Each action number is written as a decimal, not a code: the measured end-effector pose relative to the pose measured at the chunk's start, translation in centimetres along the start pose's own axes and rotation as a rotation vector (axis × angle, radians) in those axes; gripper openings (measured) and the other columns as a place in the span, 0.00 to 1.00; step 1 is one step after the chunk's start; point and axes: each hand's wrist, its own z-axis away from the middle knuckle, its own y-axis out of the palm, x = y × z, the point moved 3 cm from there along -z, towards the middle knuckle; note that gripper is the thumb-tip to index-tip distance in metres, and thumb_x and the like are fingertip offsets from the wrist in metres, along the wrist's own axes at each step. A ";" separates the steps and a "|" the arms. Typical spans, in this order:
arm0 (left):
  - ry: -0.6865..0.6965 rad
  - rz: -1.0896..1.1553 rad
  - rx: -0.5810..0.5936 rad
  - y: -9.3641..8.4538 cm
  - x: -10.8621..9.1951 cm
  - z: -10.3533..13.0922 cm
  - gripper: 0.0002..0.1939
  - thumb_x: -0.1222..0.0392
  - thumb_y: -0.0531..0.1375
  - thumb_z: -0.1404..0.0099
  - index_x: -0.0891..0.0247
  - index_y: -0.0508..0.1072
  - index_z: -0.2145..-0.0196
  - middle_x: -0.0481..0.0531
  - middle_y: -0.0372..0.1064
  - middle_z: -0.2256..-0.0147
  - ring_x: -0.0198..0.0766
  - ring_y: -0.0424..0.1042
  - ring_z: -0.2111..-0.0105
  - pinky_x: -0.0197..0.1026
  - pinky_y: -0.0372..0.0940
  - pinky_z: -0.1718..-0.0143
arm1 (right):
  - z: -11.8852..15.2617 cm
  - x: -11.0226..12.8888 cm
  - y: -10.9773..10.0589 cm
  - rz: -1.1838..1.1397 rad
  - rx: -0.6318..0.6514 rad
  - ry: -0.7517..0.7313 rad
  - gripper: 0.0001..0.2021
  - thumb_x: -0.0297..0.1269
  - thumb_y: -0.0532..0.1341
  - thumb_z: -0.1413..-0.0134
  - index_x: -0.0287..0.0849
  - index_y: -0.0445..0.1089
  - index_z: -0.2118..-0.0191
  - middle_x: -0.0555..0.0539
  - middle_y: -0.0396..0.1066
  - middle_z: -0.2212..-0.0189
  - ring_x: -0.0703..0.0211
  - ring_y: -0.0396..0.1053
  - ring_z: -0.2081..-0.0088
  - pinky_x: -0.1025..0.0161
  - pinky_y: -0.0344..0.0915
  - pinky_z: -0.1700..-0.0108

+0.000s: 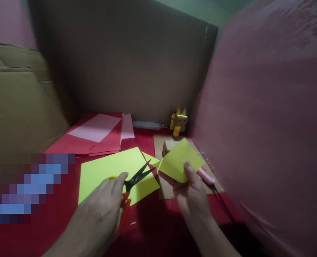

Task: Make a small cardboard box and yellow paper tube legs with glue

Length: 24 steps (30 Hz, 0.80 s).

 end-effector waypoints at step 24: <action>-0.160 0.335 0.289 0.9 -1.0 0.1 0.19 0.65 0.47 0.34 0.58 0.59 0.46 0.50 0.70 0.68 0.40 0.72 0.72 0.40 0.63 0.73 | 0.5 -2.1 -1.1 -0.009 0.058 0.035 0.24 0.32 0.64 0.45 0.49 0.64 0.43 0.49 0.79 0.62 0.56 0.77 0.62 0.50 0.75 0.56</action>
